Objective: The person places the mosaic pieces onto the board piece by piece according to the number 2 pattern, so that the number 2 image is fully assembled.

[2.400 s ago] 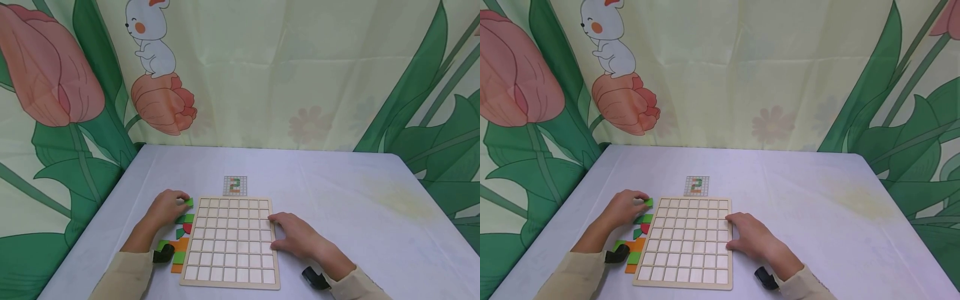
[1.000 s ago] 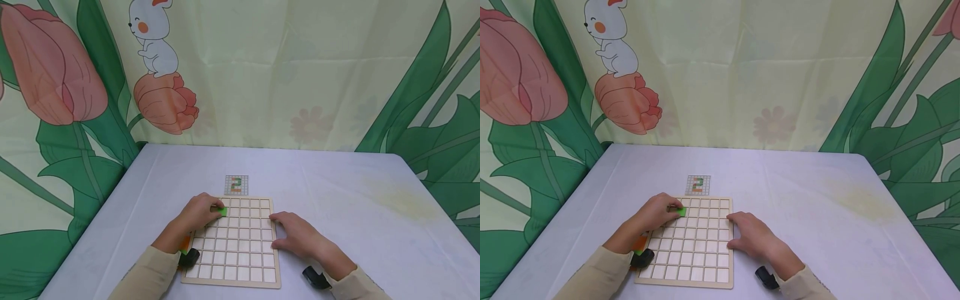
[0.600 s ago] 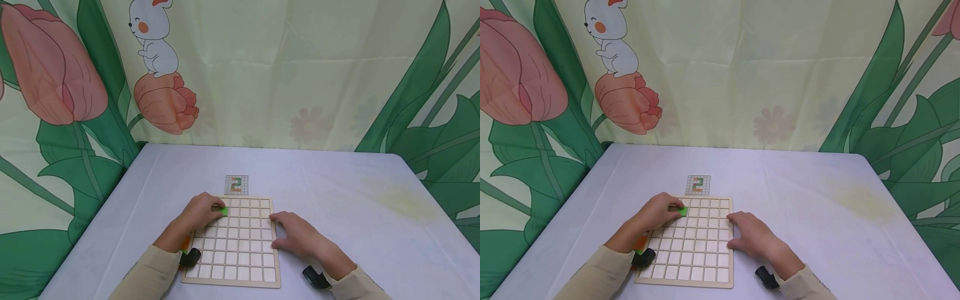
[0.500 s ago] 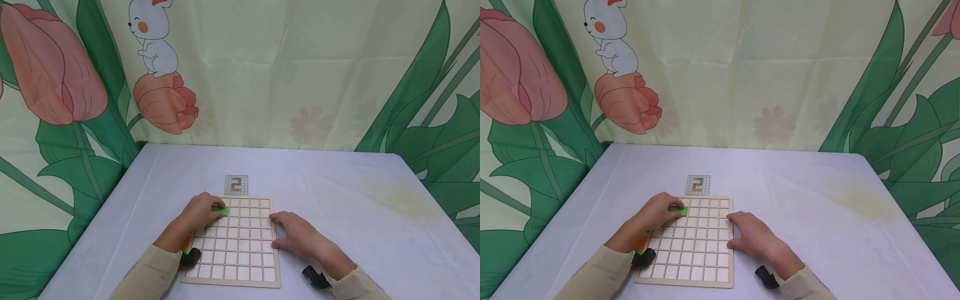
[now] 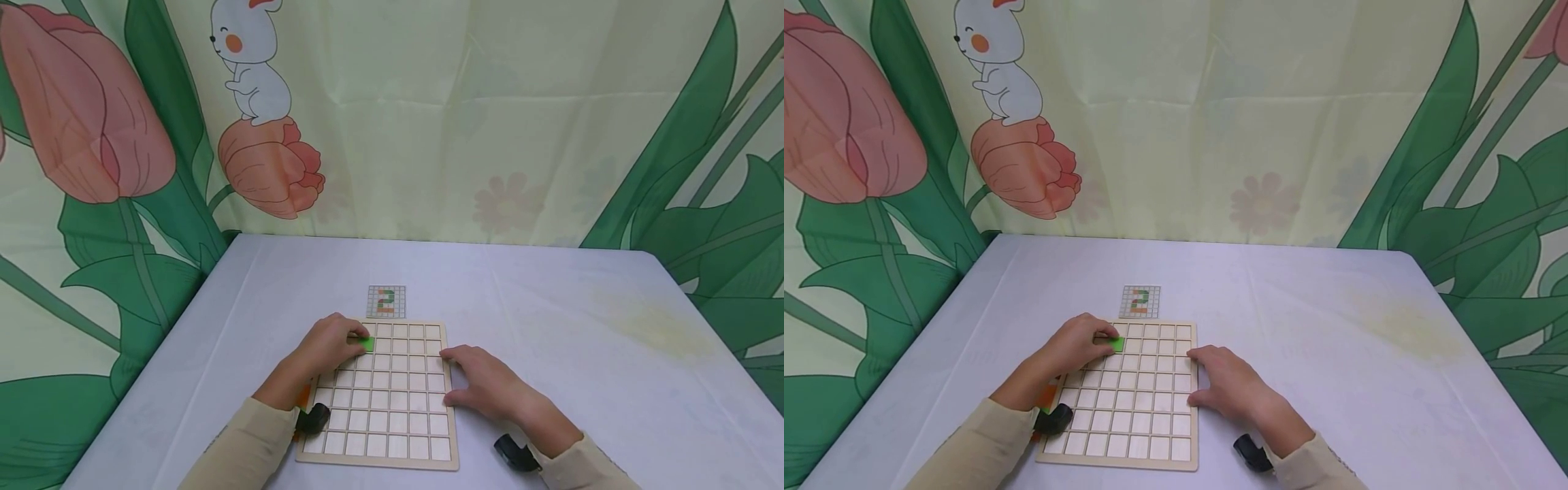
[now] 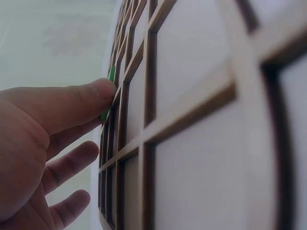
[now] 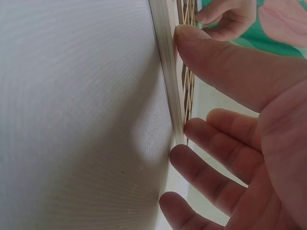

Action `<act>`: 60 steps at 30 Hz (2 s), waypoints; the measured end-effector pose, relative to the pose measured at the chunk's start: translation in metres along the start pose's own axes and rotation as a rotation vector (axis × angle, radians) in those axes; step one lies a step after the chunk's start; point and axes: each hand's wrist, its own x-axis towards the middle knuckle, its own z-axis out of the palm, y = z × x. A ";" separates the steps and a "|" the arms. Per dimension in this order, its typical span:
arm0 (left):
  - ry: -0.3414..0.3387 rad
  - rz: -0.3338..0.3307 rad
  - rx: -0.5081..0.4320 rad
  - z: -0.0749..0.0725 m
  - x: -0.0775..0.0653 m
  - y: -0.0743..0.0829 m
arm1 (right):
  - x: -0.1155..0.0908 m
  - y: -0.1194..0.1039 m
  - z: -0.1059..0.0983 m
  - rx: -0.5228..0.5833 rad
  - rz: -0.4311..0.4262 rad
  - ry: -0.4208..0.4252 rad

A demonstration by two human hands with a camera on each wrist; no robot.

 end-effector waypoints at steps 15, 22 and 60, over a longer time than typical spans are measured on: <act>0.000 -0.028 -0.032 0.000 -0.003 0.001 | 0.000 0.000 0.000 0.000 0.004 -0.003; -0.008 -0.066 -0.089 -0.008 -0.006 0.002 | 0.000 0.000 -0.001 0.002 0.002 -0.002; 0.024 -0.206 -0.153 -0.032 -0.044 -0.062 | -0.001 0.001 0.000 0.008 -0.020 0.009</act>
